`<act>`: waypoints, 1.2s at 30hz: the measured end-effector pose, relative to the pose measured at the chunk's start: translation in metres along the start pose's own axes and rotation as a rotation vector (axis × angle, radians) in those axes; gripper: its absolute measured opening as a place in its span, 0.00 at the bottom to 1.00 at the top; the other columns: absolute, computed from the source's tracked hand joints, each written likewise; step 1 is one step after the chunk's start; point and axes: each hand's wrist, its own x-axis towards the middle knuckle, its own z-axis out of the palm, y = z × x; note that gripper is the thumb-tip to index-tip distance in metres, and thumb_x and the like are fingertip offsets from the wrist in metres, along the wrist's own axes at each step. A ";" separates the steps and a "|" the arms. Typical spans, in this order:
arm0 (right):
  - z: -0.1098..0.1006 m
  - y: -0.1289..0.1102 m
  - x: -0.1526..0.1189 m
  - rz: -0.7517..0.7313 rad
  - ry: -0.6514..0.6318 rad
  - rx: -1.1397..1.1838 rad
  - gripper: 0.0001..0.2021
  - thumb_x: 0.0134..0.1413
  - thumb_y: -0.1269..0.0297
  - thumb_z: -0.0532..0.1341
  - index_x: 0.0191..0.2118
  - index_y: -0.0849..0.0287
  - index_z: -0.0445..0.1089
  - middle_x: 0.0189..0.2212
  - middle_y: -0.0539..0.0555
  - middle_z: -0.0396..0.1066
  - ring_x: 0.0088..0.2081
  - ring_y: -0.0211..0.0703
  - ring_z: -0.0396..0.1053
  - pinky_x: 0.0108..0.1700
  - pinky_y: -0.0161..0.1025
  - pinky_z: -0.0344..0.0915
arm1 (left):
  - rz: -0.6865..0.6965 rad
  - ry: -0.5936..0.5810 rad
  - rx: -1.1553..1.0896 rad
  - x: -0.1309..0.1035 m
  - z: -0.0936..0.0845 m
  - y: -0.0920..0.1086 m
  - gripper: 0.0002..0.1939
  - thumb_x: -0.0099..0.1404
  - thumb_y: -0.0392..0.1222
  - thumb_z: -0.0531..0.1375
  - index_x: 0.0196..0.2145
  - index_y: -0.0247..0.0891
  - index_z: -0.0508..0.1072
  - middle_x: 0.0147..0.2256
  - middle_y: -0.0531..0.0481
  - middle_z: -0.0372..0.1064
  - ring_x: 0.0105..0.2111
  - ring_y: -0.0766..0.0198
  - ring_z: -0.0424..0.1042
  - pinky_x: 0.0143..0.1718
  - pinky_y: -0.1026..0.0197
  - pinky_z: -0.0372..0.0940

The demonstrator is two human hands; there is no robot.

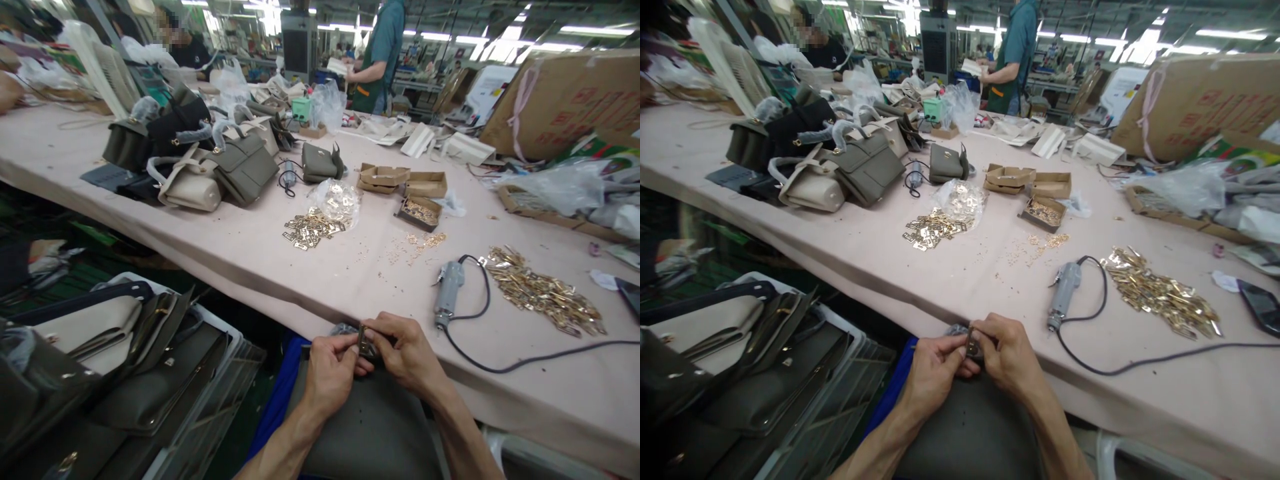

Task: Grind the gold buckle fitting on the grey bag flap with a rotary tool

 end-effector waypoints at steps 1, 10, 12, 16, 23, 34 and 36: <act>0.001 0.000 0.000 -0.002 0.004 -0.010 0.15 0.67 0.62 0.58 0.30 0.56 0.76 0.25 0.52 0.69 0.28 0.41 0.67 0.31 0.37 0.60 | 0.003 -0.009 0.000 0.000 0.000 0.000 0.21 0.67 0.43 0.62 0.52 0.26 0.80 0.28 0.41 0.80 0.29 0.56 0.81 0.33 0.59 0.76; 0.008 0.004 -0.006 0.022 0.099 -0.028 0.13 0.67 0.60 0.60 0.35 0.56 0.80 0.26 0.53 0.71 0.27 0.41 0.68 0.30 0.38 0.61 | 0.017 0.029 0.023 -0.003 0.003 0.007 0.19 0.66 0.41 0.62 0.49 0.26 0.82 0.25 0.43 0.79 0.24 0.61 0.77 0.28 0.64 0.71; 0.003 0.006 -0.005 0.040 0.061 0.008 0.11 0.66 0.59 0.61 0.41 0.55 0.81 0.28 0.53 0.73 0.29 0.42 0.69 0.31 0.37 0.62 | 0.026 0.047 0.039 -0.003 0.003 0.005 0.18 0.66 0.41 0.62 0.47 0.27 0.83 0.23 0.45 0.78 0.22 0.63 0.76 0.27 0.65 0.69; -0.005 0.009 -0.003 0.073 -0.067 0.190 0.13 0.64 0.56 0.64 0.48 0.55 0.80 0.32 0.53 0.74 0.33 0.43 0.71 0.34 0.37 0.65 | 0.080 0.056 0.102 -0.007 0.005 0.002 0.16 0.67 0.40 0.60 0.47 0.30 0.82 0.24 0.46 0.77 0.22 0.63 0.75 0.27 0.65 0.68; 0.004 0.006 0.003 0.029 0.031 0.353 0.09 0.63 0.58 0.67 0.41 0.57 0.81 0.30 0.53 0.73 0.32 0.41 0.71 0.34 0.36 0.66 | 0.436 0.264 0.553 -0.018 0.023 -0.001 0.13 0.71 0.38 0.58 0.48 0.34 0.80 0.35 0.40 0.78 0.30 0.56 0.77 0.32 0.60 0.70; 0.019 0.012 -0.006 -0.124 0.182 0.197 0.09 0.67 0.63 0.61 0.40 0.57 0.80 0.31 0.54 0.72 0.32 0.42 0.71 0.34 0.37 0.67 | 0.533 0.425 0.798 -0.011 0.036 -0.019 0.12 0.70 0.31 0.56 0.46 0.29 0.78 0.31 0.40 0.76 0.27 0.55 0.76 0.30 0.58 0.68; 0.022 0.010 -0.008 -0.156 0.212 0.178 0.09 0.68 0.65 0.60 0.42 0.57 0.79 0.32 0.55 0.72 0.33 0.41 0.71 0.34 0.37 0.67 | 0.545 0.447 0.839 -0.011 0.037 -0.021 0.13 0.70 0.31 0.55 0.46 0.27 0.78 0.31 0.39 0.76 0.27 0.55 0.76 0.29 0.58 0.68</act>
